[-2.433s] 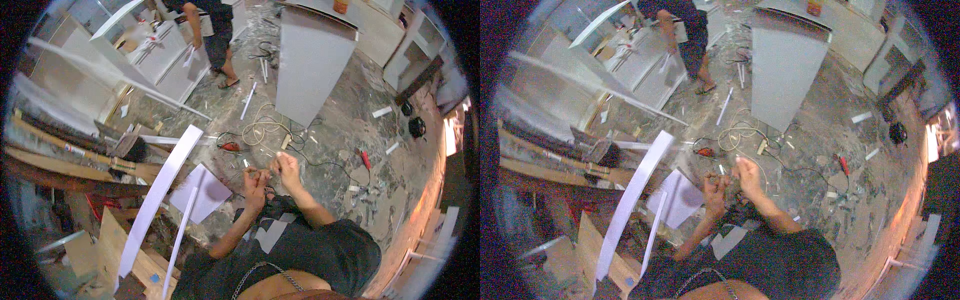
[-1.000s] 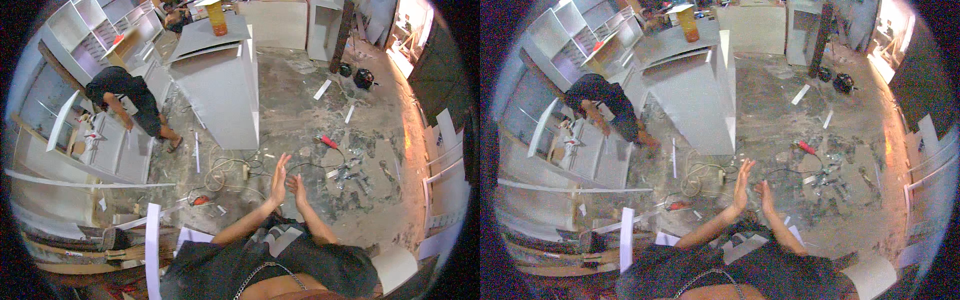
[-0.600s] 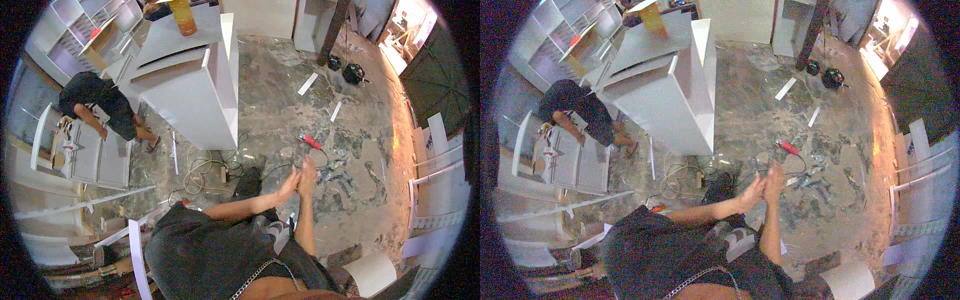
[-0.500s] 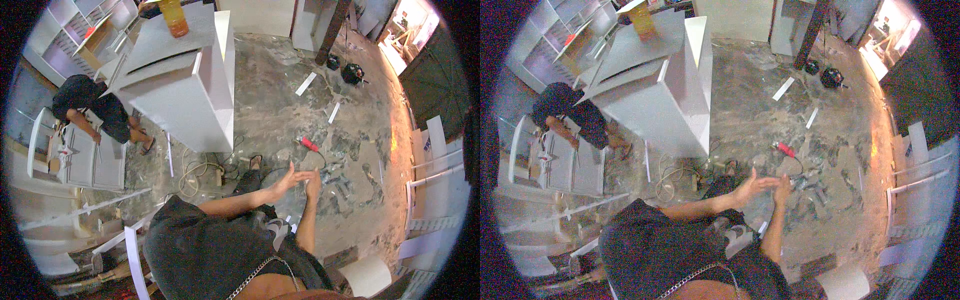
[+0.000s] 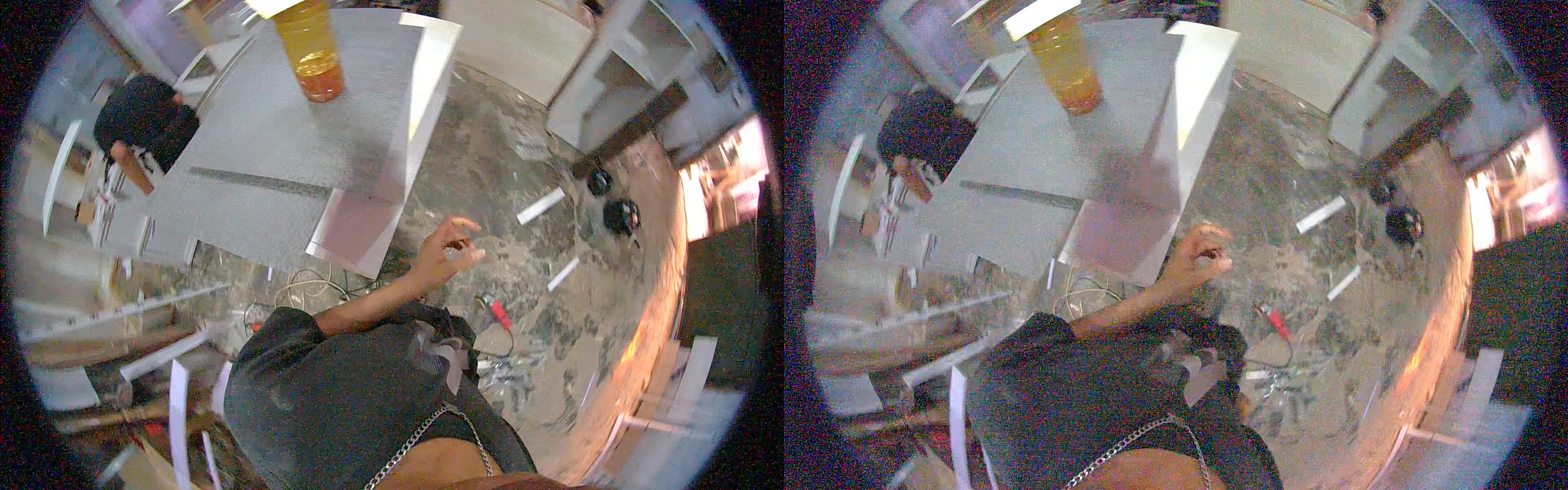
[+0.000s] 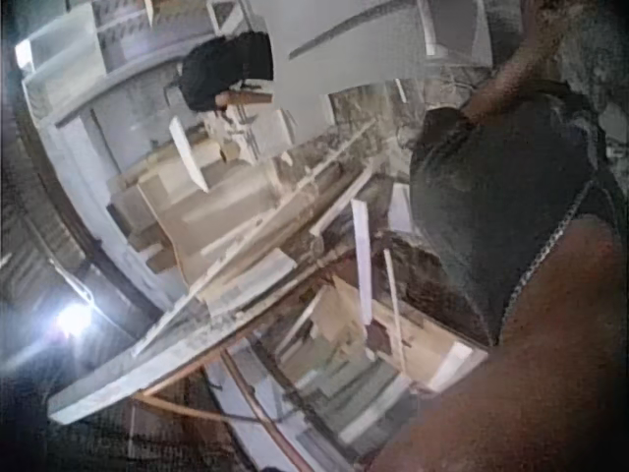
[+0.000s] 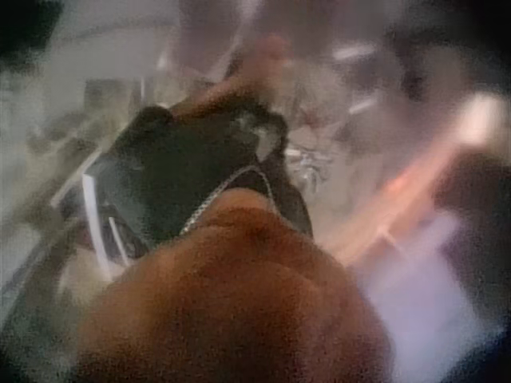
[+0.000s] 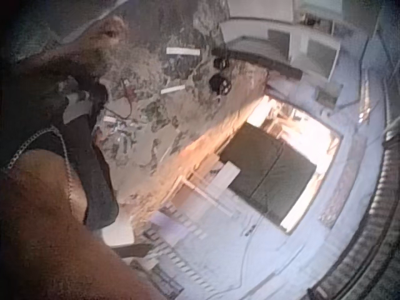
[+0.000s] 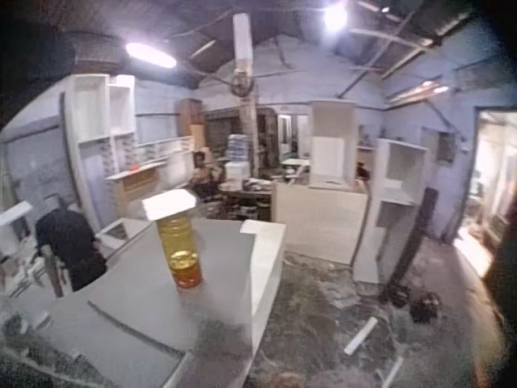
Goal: The person applies a laminate sheet to a wooden cabinet piece by hand, smoothing the surface and checking the edges.
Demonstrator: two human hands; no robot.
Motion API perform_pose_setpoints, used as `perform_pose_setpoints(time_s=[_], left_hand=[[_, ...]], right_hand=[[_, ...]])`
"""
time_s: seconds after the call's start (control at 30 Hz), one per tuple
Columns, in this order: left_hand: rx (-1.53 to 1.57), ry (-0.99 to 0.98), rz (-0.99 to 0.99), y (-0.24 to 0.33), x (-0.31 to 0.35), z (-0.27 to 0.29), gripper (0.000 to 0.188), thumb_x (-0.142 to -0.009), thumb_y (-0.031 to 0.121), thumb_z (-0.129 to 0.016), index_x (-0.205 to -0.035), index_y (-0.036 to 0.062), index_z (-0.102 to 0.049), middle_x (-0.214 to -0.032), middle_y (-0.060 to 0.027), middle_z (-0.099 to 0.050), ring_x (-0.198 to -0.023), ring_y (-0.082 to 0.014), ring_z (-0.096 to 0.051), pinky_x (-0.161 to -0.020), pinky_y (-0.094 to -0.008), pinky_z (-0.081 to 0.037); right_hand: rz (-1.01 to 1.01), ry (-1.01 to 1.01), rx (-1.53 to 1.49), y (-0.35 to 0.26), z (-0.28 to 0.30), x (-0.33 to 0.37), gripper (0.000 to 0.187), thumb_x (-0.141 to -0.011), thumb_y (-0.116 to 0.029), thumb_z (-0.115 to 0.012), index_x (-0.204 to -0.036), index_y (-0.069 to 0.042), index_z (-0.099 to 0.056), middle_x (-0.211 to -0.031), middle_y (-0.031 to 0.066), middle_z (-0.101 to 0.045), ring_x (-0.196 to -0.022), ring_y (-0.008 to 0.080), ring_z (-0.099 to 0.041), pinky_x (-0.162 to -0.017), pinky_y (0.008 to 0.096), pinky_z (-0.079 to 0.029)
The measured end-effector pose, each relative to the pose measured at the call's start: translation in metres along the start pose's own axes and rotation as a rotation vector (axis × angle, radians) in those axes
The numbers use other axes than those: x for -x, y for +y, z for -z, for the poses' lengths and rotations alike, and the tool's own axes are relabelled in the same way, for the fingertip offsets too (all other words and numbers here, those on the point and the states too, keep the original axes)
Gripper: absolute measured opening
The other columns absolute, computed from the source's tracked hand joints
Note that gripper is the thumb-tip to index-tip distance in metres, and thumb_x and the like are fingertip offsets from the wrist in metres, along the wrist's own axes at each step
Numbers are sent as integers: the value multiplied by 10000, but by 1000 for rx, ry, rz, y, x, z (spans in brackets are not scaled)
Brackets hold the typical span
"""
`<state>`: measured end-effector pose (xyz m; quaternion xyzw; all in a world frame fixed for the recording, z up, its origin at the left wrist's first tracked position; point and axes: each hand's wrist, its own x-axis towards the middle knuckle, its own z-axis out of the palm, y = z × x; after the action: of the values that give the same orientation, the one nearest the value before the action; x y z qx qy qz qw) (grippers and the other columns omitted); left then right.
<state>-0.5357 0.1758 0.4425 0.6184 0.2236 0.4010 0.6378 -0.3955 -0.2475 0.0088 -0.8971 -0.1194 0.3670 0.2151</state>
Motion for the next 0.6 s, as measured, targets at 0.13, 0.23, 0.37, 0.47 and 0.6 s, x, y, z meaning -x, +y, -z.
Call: perform_pose_setpoints(time_s=[0.13,0.23,0.37,0.47,0.6], left_hand=[[-123,51,42,-19,-33,28,255,-844,188,-695,-1030,29,-624,-919,-57,-649,-867,-114,-606,-794,-287,-488],[-77,199,115,-28,-57,27,291,-860,154,-676,-1120,33,-626,-1012,-72,-663,-916,-108,-607,-819,-273,-487],[232,466,204,-57,-86,32,391,-871,97,-661,-1244,29,-569,-1038,-82,-677,-951,-108,-609,-836,-249,-487],[91,614,297,-64,-134,17,443,-847,79,-692,-1259,5,-546,-955,-85,-699,-873,-98,-626,-811,-246,-492],[150,792,193,-77,-197,-4,444,-803,38,-732,-1207,-27,-560,-876,-78,-712,-772,-74,-625,-763,-236,-490]], right_hand=[[223,-126,280,-63,26,-100,320,-853,-306,-593,-895,9,-625,-779,157,-644,-665,284,-621,-647,393,-501],[467,-168,490,-111,53,-186,307,-839,-297,-599,-857,8,-630,-759,163,-643,-653,297,-622,-647,407,-501],[1173,3,976,-209,86,-321,292,-821,-285,-607,-807,6,-637,-733,171,-641,-635,315,-623,-646,425,-500],[741,82,455,-325,106,-396,335,-837,-309,-601,-952,4,-641,-845,194,-669,-834,305,-655,-724,423,-493],[587,-128,76,-471,150,-484,378,-871,-312,-605,-1024,34,-623,-768,126,-638,-624,202,-623,-571,341,-493]])
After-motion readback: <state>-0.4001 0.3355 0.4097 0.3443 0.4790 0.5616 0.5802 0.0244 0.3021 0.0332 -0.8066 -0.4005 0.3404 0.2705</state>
